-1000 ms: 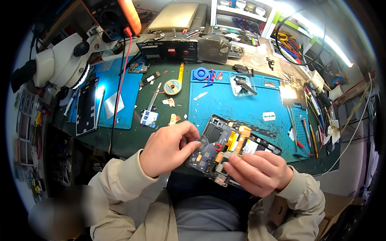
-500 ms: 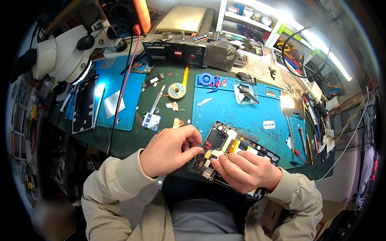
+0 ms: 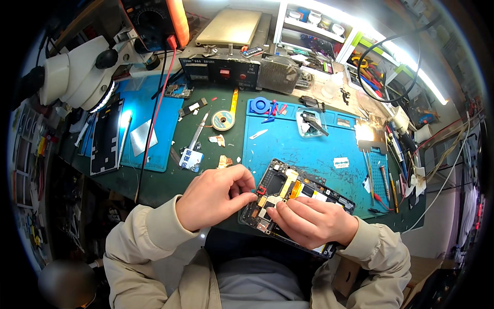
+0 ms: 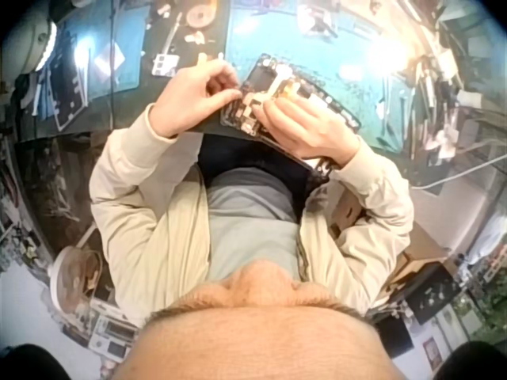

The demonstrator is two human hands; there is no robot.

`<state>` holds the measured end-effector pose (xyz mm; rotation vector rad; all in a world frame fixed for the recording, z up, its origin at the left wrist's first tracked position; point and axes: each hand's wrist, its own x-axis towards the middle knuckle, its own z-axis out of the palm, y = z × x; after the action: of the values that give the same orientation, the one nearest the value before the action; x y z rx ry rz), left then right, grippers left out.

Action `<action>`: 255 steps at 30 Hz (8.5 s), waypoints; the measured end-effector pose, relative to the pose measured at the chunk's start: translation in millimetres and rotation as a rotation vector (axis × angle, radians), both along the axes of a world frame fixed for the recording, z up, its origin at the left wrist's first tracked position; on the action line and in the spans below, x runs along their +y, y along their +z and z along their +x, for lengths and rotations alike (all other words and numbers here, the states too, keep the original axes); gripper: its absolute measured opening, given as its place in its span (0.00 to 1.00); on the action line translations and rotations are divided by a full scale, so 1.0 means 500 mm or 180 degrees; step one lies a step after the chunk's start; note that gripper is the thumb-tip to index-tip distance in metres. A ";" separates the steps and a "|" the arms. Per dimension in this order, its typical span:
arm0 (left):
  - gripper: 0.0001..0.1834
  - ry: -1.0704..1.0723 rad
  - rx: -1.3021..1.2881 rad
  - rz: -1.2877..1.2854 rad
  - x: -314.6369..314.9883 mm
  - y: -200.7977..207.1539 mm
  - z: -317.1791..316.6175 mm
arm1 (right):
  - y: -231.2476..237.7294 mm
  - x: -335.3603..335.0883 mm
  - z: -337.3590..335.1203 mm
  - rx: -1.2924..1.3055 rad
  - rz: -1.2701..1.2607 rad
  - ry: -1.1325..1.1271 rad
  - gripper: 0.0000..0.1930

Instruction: The person uses a soldering iron to work on a small circuit board component. They then reassemble a tablet device by connecting internal ribbon cables and placing the screen assembly back onto the main chassis. Finally, the person connects a charging cable to the device to test its functionality.

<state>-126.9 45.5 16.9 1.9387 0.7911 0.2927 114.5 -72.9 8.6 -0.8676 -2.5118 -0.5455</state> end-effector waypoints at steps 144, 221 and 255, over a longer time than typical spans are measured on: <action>0.28 0.0008 -0.0728 0.1957 -0.074 -0.070 -0.071 | -0.002 -0.008 0.000 0.0730 -0.1405 -0.0304 0.21; 0.35 -0.1255 0.0288 0.3162 -0.081 -0.042 0.002 | -0.011 -0.009 0.068 0.1215 -0.1293 -0.1305 0.25; 0.49 -0.1624 0.0020 0.2805 -0.040 -0.031 0.041 | 0.001 -0.276 0.107 0.1438 -0.0941 -0.2401 0.20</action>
<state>-106.5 25.4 1.3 2.8759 0.1173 0.3515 168.1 -210.7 8.9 -1.8359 -1.8237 -0.1508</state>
